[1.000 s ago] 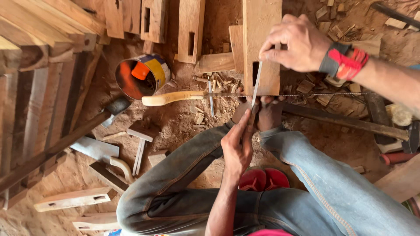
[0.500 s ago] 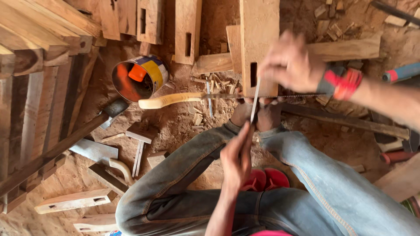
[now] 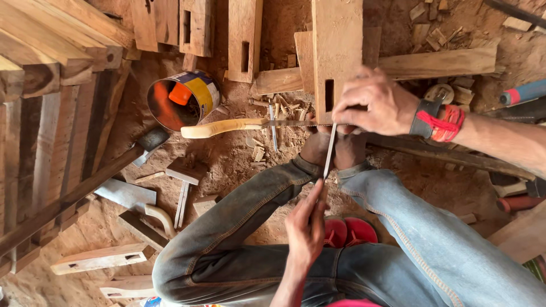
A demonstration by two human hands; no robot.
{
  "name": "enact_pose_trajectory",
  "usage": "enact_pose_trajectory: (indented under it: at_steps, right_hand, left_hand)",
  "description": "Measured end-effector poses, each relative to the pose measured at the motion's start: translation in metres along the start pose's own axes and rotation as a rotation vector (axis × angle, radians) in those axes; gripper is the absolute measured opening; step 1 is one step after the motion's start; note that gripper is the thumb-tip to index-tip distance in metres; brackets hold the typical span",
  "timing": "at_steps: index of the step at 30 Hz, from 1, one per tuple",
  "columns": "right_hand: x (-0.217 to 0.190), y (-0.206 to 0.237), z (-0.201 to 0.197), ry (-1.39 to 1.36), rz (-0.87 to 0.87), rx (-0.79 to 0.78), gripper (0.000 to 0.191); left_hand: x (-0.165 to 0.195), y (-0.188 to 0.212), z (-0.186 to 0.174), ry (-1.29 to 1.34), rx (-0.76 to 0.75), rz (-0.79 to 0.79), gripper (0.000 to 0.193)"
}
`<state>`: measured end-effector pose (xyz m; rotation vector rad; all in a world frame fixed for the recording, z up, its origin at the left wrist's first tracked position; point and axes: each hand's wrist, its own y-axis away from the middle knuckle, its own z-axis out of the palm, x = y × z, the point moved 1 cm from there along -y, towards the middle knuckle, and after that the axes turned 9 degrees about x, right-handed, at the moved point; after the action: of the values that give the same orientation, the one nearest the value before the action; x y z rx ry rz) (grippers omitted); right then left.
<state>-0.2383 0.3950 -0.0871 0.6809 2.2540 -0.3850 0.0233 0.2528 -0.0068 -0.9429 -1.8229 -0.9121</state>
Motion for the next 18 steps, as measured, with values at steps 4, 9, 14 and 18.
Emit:
enact_pose_trajectory:
  at_steps: [4, 9, 14, 18]
  right_hand:
    - [0.032, -0.025, -0.028, 0.158, 0.043, 0.075, 0.017]
    - [0.028, -0.045, -0.053, 0.152, -0.058, 0.105, 0.017]
    - [-0.009, -0.008, -0.017, -0.151, -0.030, -0.031, 0.019]
    - [0.014, -0.009, -0.010, -0.072, -0.027, 0.001, 0.019]
  left_hand:
    - [-0.004, -0.047, 0.026, 0.040, 0.035, 0.088, 0.044]
    - [0.002, -0.049, 0.022, 0.051, 0.057, 0.087, 0.044]
    - [0.008, 0.007, -0.008, 0.035, -0.004, 0.001, 0.045]
    - [0.001, -0.009, 0.010, 0.043, 0.004, -0.007, 0.043]
